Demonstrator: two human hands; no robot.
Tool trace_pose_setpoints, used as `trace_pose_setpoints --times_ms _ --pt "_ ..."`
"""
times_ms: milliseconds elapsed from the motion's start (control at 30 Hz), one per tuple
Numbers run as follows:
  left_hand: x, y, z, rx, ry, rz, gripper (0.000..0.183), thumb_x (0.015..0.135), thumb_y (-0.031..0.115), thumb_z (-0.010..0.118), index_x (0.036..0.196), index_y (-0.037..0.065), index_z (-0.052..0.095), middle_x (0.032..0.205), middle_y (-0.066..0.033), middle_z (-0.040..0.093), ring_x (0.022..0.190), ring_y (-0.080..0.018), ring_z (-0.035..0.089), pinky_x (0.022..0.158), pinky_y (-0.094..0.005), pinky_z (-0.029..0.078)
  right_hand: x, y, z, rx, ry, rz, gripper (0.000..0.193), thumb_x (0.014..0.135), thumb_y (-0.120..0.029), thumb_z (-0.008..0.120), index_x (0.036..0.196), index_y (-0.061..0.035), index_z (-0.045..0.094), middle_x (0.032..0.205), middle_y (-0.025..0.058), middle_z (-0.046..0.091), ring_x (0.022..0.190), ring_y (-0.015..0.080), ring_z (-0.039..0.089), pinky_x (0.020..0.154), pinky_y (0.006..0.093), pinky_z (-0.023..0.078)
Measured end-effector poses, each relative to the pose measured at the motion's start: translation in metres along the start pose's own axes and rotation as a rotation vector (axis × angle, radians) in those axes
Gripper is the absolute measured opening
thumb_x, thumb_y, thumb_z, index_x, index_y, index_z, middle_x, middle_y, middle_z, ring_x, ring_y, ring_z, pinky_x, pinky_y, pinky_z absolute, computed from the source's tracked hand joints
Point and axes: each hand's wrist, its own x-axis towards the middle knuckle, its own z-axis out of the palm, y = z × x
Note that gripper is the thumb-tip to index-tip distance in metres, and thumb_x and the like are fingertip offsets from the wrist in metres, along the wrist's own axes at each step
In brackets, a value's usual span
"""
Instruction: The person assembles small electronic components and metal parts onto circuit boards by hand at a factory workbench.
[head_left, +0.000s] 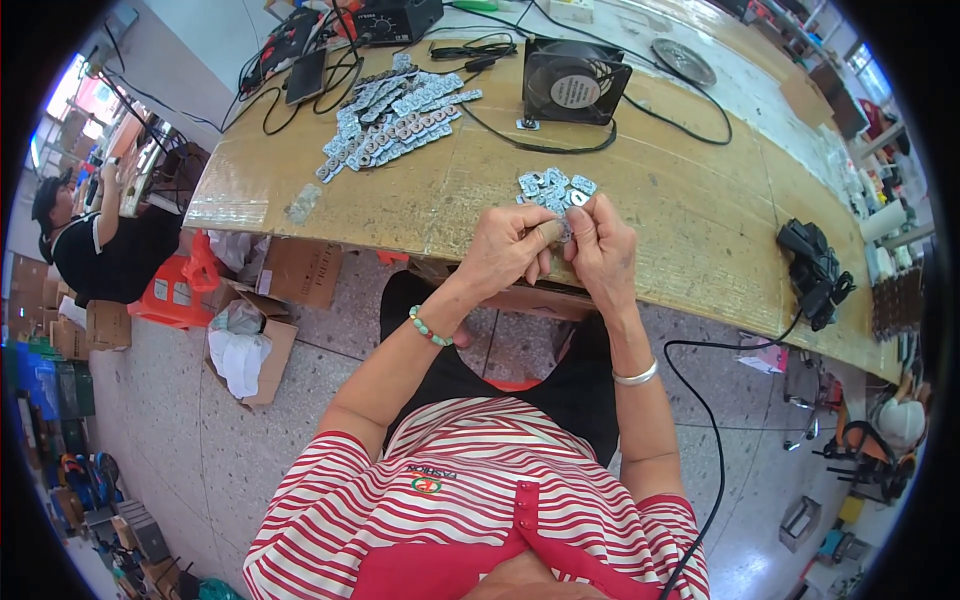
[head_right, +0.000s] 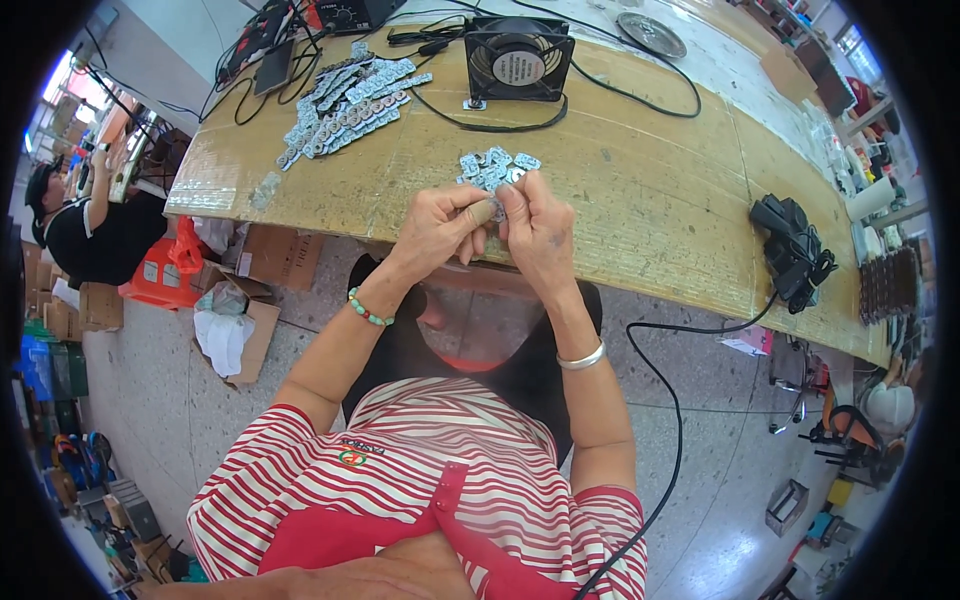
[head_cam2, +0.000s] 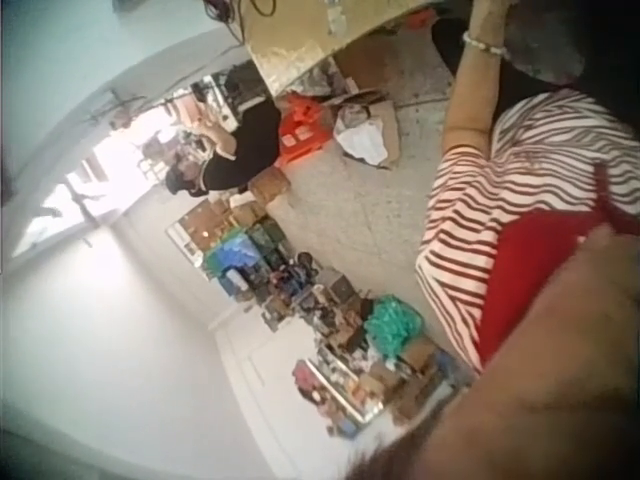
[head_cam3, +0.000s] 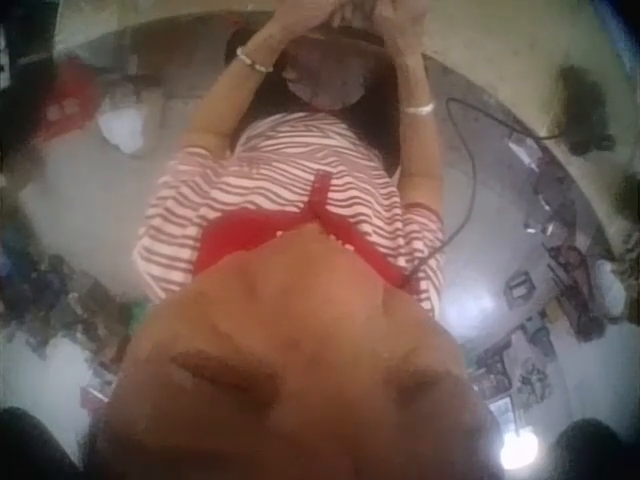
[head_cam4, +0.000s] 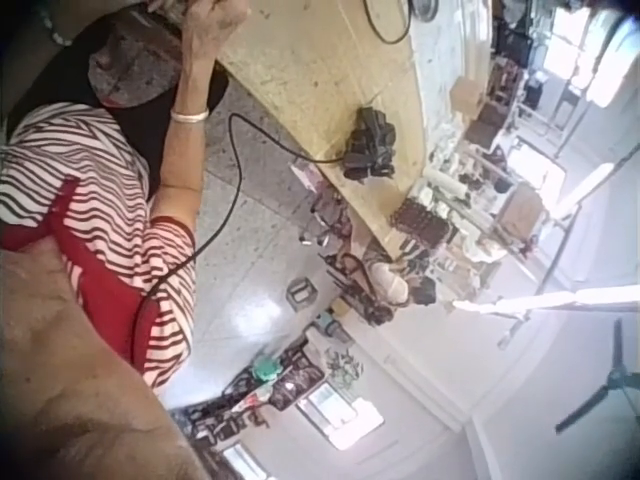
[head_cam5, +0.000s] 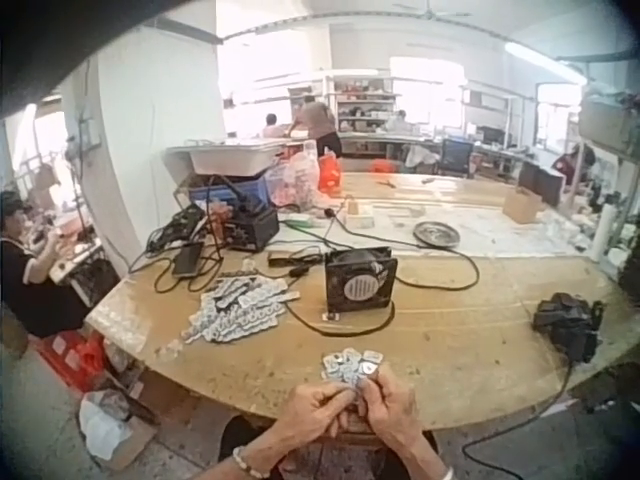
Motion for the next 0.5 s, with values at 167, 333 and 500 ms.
trace_pose_setpoints --times_ms 167,333,500 --pt "0.0 -0.003 -0.006 -0.042 -0.084 -0.018 0.02 0.099 0.013 0.058 0.101 -0.004 0.067 0.071 -0.0053 0.065 0.052 -0.0076 0.058 0.047 -0.0184 0.046 0.0 0.002 -0.002 0.046 -0.014 -0.006 0.021 0.097 -0.014 0.058 0.08 -0.0028 0.055 0.053 0.001 0.053 0.048 0.0066 0.051 0.045 0.0259 0.038" --pt "-0.004 -0.004 -0.005 -0.226 -0.093 -0.002 0.025 0.099 0.01 0.056 0.118 -0.005 0.06 0.085 -0.0093 0.067 0.065 -0.013 0.066 0.055 -0.022 0.055 0.005 0.005 -0.012 0.3 -0.141 0.271 0.025 0.099 -0.02 0.057 0.08 -0.0041 0.056 0.054 -0.003 0.051 0.044 0.0037 0.044 0.041 0.0227 0.031" --pt "-0.006 -0.01 -0.004 -0.092 -0.079 0.042 0.027 0.098 0.004 0.056 0.123 -0.006 0.059 0.089 -0.0109 0.067 0.071 -0.0164 0.07 0.058 -0.0242 0.058 0.006 0.002 -0.014 0.314 -0.175 0.329 0.025 0.099 -0.022 0.057 0.082 -0.004 0.057 0.053 -0.0027 0.05 0.04 0.0035 0.04 0.036 0.0222 0.027"
